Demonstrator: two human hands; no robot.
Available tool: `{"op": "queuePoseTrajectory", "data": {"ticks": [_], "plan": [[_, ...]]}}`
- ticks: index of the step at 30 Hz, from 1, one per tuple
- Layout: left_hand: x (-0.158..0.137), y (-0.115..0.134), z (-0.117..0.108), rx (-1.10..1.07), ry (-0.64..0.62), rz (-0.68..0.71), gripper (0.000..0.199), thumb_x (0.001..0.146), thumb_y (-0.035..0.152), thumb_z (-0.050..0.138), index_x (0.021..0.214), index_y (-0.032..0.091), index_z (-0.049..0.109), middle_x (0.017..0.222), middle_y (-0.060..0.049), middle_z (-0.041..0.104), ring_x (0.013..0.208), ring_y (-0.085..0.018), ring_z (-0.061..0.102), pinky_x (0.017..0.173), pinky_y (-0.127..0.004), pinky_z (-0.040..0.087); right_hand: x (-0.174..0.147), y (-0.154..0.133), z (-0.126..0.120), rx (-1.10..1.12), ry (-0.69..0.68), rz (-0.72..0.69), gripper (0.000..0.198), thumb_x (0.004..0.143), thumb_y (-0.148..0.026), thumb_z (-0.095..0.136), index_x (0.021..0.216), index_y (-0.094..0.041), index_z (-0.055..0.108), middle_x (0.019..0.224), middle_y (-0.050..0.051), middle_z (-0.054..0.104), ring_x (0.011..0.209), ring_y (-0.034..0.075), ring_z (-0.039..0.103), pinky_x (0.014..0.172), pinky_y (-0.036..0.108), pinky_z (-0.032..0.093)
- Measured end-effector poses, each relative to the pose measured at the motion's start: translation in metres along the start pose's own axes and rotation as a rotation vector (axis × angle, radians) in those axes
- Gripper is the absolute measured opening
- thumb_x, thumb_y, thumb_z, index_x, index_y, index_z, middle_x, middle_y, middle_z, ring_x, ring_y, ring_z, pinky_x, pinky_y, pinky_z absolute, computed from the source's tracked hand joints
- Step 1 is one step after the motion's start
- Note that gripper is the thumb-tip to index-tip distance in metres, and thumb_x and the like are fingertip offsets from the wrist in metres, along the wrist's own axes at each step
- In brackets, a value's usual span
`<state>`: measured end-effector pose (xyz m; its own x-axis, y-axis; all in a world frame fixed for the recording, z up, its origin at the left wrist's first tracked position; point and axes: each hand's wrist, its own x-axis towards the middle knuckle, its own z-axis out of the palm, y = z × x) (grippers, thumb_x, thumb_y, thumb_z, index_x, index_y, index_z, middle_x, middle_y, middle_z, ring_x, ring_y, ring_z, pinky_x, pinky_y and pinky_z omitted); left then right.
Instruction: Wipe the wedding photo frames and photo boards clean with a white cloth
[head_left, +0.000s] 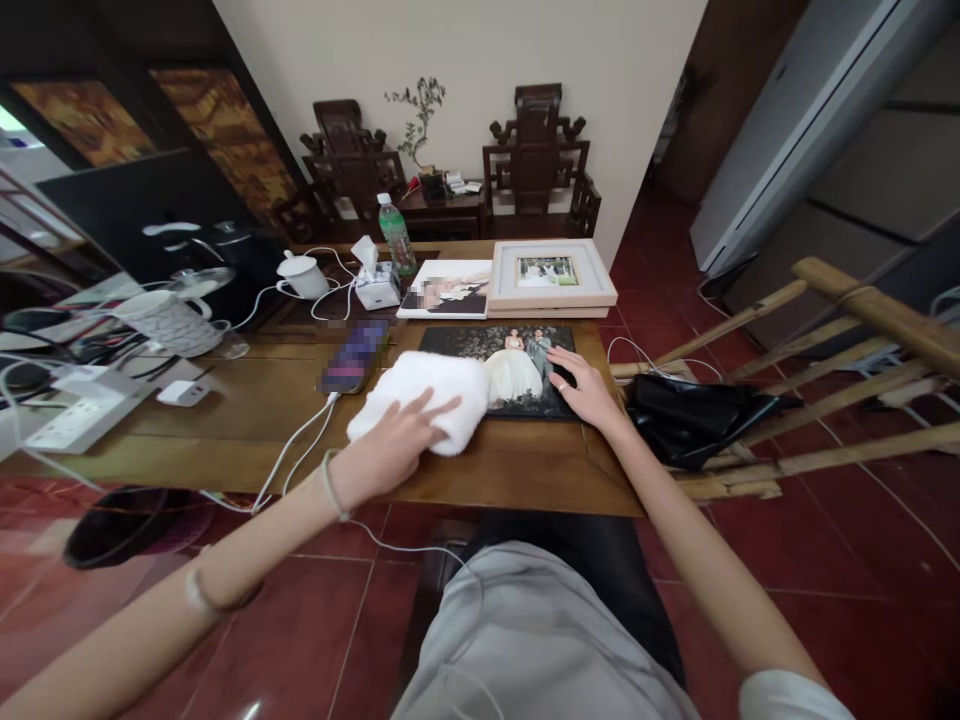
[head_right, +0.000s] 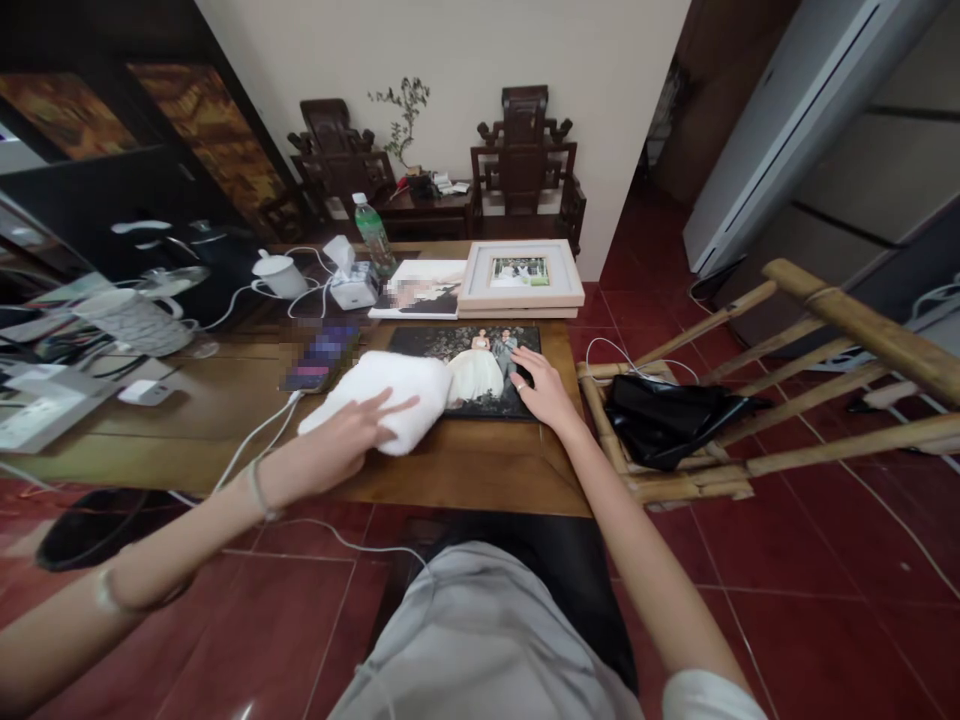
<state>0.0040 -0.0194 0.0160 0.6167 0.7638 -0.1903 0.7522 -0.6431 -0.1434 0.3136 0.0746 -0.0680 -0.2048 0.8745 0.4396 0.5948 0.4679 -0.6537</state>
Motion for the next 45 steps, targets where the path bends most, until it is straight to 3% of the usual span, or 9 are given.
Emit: {"op": "queuePoseTrajectory", "data": {"ticks": [3, 6, 12, 20, 25, 29, 35, 40, 45], "plan": [[-0.021, 0.021, 0.001, -0.003, -0.031, 0.026, 0.055, 0.067, -0.011, 0.045, 0.102, 0.023, 0.071, 0.158, 0.001, 0.023, 0.144, -0.035, 0.024, 0.105, -0.056, 0.04, 0.0, 0.001, 0.001, -0.004, 0.004, -0.004, 0.034, 0.086, -0.025, 0.054, 0.118, -0.023, 0.067, 0.132, 0.007, 0.062, 0.13, 0.024, 0.05, 0.113, 0.05, 0.036], [-0.013, 0.019, -0.002, -0.008, -0.026, 0.017, 0.053, 0.068, -0.011, 0.044, 0.102, 0.02, 0.07, 0.158, 0.001, 0.023, 0.144, -0.036, 0.024, 0.104, -0.057, 0.041, 0.0, 0.001, 0.001, -0.001, 0.006, -0.004, 0.034, 0.086, -0.025, 0.054, 0.117, -0.024, 0.067, 0.132, 0.007, 0.061, 0.13, 0.025, 0.051, 0.113, 0.05, 0.035], [0.063, -0.024, -0.008, -0.061, 0.049, -0.028, 0.054, 0.071, -0.006, 0.046, 0.115, 0.02, 0.065, 0.152, -0.007, 0.038, 0.137, -0.031, 0.037, 0.104, -0.047, 0.043, 0.0, 0.0, -0.002, -0.004, -0.003, 0.004, 0.034, 0.086, -0.026, 0.054, 0.117, -0.022, 0.068, 0.132, 0.009, 0.061, 0.13, 0.025, 0.051, 0.113, 0.05, 0.035], [0.138, -0.061, -0.019, -0.007, 0.099, -0.139, 0.052, 0.076, -0.002, 0.043, 0.119, 0.019, 0.065, 0.114, -0.011, 0.067, 0.111, -0.024, 0.06, 0.094, -0.033, 0.047, -0.001, -0.002, -0.004, 0.013, -0.007, 0.018, 0.033, 0.086, -0.027, 0.056, 0.117, -0.025, 0.068, 0.131, 0.007, 0.062, 0.13, 0.025, 0.05, 0.113, 0.052, 0.034], [0.126, -0.048, -0.022, -0.015, 0.084, -0.122, 0.052, 0.076, -0.003, 0.042, 0.117, 0.019, 0.066, 0.113, -0.012, 0.066, 0.107, -0.024, 0.062, 0.091, -0.033, 0.048, -0.001, -0.002, -0.004, 0.014, -0.009, 0.029, 0.033, 0.086, -0.027, 0.056, 0.117, -0.024, 0.068, 0.131, 0.008, 0.062, 0.131, 0.025, 0.05, 0.114, 0.051, 0.034], [0.079, -0.01, -0.022, -0.042, 0.027, -0.024, 0.045, 0.074, -0.002, 0.045, 0.108, 0.016, 0.069, 0.124, -0.016, 0.062, 0.118, -0.03, 0.055, 0.091, -0.04, 0.049, -0.001, -0.003, -0.003, 0.009, -0.01, 0.024, 0.033, 0.086, -0.026, 0.055, 0.117, -0.024, 0.068, 0.132, 0.008, 0.062, 0.131, 0.025, 0.05, 0.113, 0.051, 0.034], [0.018, 0.039, -0.013, -0.048, 0.034, 0.089, 0.045, 0.072, -0.003, 0.046, 0.102, 0.019, 0.069, 0.152, -0.005, 0.039, 0.138, -0.036, 0.033, 0.098, -0.054, 0.044, 0.0, -0.002, -0.002, 0.008, -0.006, 0.016, 0.033, 0.086, -0.026, 0.055, 0.117, -0.024, 0.068, 0.132, 0.008, 0.062, 0.13, 0.025, 0.051, 0.113, 0.051, 0.035], [0.049, 0.028, -0.014, -0.052, 0.079, 0.056, 0.047, 0.074, -0.003, 0.046, 0.109, 0.02, 0.067, 0.151, -0.006, 0.04, 0.137, -0.036, 0.036, 0.097, -0.053, 0.045, 0.0, -0.001, -0.003, 0.009, -0.003, 0.014, 0.033, 0.086, -0.027, 0.055, 0.117, -0.023, 0.068, 0.131, 0.009, 0.062, 0.13, 0.026, 0.051, 0.112, 0.05, 0.036], [0.118, -0.012, -0.025, -0.055, 0.11, -0.059, 0.043, 0.079, 0.001, 0.046, 0.113, 0.017, 0.068, 0.117, -0.015, 0.066, 0.111, -0.028, 0.06, 0.09, -0.037, 0.049, 0.0, -0.002, -0.005, 0.013, -0.009, 0.027, 0.033, 0.086, -0.028, 0.056, 0.117, -0.026, 0.068, 0.131, 0.007, 0.062, 0.13, 0.026, 0.05, 0.113, 0.051, 0.034]]}}
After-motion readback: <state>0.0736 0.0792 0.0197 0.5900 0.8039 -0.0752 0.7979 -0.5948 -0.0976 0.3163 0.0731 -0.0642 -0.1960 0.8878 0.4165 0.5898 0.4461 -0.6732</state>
